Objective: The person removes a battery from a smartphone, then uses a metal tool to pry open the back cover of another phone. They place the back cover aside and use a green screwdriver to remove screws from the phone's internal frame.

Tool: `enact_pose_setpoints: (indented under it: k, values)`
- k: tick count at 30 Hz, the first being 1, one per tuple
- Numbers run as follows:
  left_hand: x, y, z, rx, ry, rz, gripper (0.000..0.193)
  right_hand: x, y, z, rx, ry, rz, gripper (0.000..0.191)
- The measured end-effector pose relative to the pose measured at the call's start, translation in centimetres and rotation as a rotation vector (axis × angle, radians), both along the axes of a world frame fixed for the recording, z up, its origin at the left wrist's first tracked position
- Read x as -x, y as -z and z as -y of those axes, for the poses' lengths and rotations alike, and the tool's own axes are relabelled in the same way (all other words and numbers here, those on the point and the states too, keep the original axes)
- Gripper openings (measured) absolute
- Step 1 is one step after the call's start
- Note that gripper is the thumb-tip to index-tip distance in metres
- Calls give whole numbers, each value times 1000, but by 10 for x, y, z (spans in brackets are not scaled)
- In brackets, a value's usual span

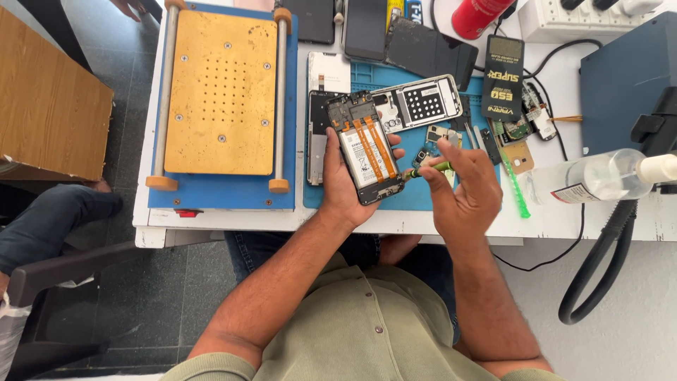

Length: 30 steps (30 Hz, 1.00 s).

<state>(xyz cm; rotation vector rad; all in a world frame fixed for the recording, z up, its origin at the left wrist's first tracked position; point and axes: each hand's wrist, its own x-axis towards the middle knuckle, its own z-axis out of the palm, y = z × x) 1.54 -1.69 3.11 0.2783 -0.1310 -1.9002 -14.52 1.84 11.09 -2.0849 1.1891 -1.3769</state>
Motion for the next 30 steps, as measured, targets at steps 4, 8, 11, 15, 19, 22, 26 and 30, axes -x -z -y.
enact_pose_setpoints:
  k: [4,8,11,15,19,22,26,30]
  values:
    - [0,-3,0,-31,-9,11,85,0,-2,2,-183,-10,143,44]
    - [0,-3,1,-38,6,6,85,-2,0,4,11,54,-4,44]
    - [0,-2,0,-14,-11,-20,84,-1,0,4,-60,1,32,45]
    - [1,-3,1,3,1,-36,84,-2,2,5,-23,-17,43,43]
    - [1,-2,0,-32,-7,-20,83,-2,5,2,-235,-176,306,46]
    - [1,-2,0,11,3,-45,85,-1,7,1,-29,-85,95,38]
    - [0,0,-1,24,-15,-42,84,0,8,-2,-125,-20,68,54]
    - [0,0,1,30,-2,-47,85,1,8,-1,-111,16,30,54]
